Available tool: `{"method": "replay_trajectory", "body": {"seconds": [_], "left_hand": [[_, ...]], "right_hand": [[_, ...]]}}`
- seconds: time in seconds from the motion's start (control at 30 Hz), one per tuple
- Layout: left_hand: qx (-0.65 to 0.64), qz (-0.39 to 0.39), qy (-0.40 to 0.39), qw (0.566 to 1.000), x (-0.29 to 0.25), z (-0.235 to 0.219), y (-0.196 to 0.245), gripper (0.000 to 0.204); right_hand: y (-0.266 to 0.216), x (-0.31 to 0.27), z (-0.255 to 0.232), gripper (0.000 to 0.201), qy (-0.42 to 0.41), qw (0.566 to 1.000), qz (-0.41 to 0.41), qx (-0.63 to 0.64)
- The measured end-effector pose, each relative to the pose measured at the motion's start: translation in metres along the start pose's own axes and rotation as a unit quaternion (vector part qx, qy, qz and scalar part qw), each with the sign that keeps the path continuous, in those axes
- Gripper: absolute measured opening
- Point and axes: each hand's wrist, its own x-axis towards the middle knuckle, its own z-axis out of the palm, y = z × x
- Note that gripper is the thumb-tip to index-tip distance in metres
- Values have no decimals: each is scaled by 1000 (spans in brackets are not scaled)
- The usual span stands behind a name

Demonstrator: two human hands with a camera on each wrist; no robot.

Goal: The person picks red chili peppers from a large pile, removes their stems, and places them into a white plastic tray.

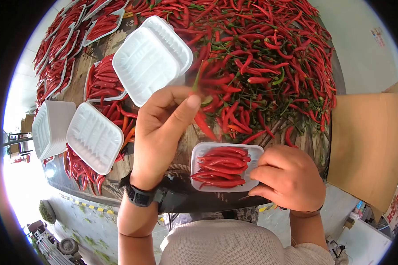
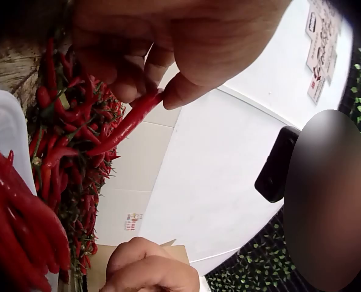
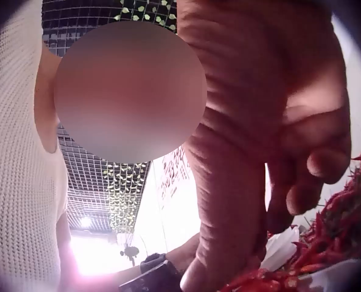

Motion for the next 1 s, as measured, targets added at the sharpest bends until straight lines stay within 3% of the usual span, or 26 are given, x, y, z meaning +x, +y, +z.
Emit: {"method": "replay_trajectory", "body": {"seconds": [0.33,0.4,0.73,0.83,1.0], "left_hand": [[26,-5,-21,999,-1,-3,-3,23],[36,-9,-12,999,-1,-3,-3,23],[31,-8,-23,999,-2,-2,-3,23],[12,5,13,1000,-2,5,0,21],[46,-14,-17,999,-2,-2,-2,25]], "right_hand": [[-1,-4,18,29,-80,992,-8,-95],[-1,-4,21,7,-76,991,-44,-100],[-3,-3,25,8,-75,990,-46,-110],[-5,-3,24,16,-68,991,-10,-116],[-3,-3,20,14,-59,994,1,-98]]}}
